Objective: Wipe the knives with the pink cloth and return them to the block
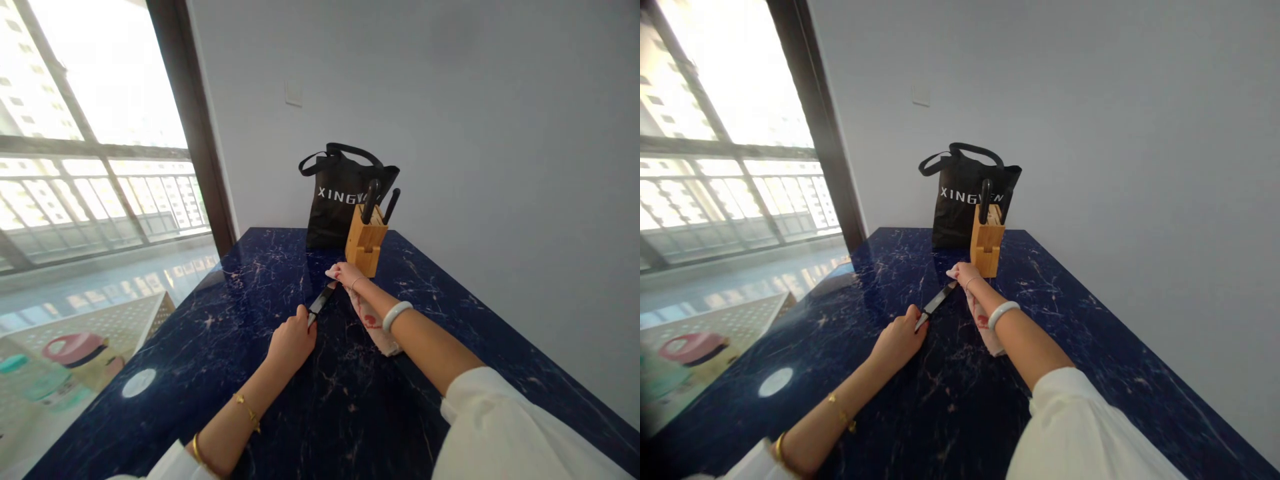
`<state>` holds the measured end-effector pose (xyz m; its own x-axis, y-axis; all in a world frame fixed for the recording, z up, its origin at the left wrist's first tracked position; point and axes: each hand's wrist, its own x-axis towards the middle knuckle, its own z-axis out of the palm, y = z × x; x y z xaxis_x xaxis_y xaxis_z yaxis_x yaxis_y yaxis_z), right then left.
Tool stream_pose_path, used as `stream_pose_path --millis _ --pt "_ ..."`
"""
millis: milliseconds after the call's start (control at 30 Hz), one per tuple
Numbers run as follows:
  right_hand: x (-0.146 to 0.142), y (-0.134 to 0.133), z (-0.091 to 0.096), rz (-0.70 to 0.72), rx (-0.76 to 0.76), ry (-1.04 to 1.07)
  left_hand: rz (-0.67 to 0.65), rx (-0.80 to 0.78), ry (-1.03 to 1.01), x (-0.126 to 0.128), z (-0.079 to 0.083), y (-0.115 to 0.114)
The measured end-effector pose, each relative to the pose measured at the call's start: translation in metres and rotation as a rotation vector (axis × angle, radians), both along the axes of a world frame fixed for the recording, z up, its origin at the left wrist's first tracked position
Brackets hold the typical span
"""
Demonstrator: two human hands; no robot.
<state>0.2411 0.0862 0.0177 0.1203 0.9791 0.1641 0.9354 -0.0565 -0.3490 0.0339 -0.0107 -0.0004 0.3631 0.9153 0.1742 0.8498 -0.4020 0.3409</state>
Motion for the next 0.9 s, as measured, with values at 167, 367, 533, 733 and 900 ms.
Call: stream_pose_path --millis 167,367,533,733,900 --pt "-0.009 -0.017 0.005 0.003 0.076 0.03 0.033 -0.564 -0.523 -0.007 0.002 0.018" --pt "-0.046 -0.046 0.008 0.147 0.208 0.093 -0.018 -0.873 -0.855 -0.02 0.003 0.031" --pt "-0.078 -0.061 0.0 0.283 0.174 0.096 -0.075 -1.02 -1.175 -0.025 0.005 0.031" --pt "-0.101 -0.084 0.001 0.383 0.211 0.142 -0.054 -1.079 -1.251 -0.027 0.008 0.029" --pt "-0.118 -0.102 0.008 0.508 0.201 0.149 0.081 -1.024 -1.329 -0.028 0.006 0.031"
